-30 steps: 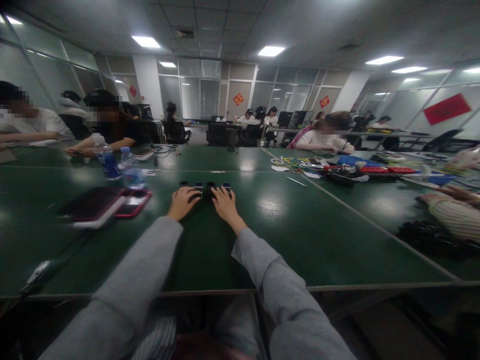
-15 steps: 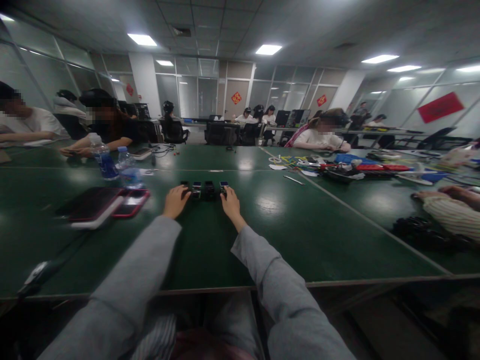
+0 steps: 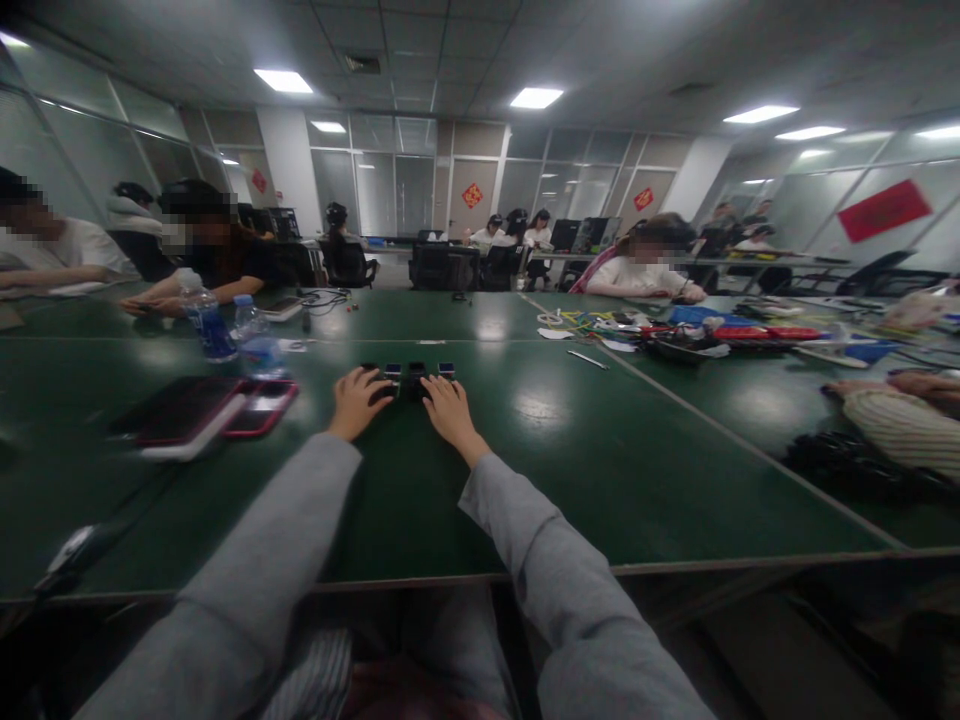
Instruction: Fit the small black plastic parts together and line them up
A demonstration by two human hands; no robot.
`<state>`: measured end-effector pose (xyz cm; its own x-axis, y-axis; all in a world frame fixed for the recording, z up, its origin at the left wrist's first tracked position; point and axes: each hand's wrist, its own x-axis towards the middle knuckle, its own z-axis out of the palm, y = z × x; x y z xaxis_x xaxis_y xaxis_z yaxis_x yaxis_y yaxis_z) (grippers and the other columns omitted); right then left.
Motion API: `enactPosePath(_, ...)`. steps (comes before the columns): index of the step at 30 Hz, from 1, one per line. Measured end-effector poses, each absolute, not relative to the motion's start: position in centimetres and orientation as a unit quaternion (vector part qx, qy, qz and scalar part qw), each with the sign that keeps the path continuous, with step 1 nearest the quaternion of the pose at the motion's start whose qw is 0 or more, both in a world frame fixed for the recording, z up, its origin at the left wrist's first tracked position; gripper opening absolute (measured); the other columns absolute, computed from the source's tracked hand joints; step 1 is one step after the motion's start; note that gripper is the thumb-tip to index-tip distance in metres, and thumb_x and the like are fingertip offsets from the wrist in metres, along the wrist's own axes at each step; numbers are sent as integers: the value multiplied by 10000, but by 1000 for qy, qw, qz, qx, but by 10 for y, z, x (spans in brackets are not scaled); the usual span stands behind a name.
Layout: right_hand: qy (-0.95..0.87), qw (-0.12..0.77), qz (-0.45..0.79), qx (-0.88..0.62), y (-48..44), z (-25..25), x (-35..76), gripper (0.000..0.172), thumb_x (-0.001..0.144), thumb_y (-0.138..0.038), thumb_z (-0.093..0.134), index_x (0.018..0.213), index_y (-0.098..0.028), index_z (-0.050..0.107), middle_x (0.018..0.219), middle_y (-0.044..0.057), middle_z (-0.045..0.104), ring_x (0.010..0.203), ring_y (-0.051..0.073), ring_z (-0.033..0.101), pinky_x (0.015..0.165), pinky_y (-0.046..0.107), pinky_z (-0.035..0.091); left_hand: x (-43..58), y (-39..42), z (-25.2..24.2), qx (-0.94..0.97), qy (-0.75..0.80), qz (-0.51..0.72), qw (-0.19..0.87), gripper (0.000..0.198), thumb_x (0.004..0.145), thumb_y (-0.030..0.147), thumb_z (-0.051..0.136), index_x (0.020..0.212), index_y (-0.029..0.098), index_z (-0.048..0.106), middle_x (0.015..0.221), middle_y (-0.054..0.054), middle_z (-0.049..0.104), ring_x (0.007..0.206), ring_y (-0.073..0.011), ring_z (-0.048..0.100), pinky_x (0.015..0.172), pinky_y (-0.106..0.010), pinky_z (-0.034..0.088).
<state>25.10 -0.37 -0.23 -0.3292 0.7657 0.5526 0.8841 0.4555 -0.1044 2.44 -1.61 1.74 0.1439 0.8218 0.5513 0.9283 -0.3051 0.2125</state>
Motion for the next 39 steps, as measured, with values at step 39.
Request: enactPosePath(39,-725,351,30,-592,11,-7,269,399,972,-321,398,1338,-213,516,1238,107,564,1093,233,573,950,375,469,9,-10,18,-664,-665,-341,-19,379,1011,340,297,1245,278,590,1281,-64,569,1128,-205,582,934,-360,474)
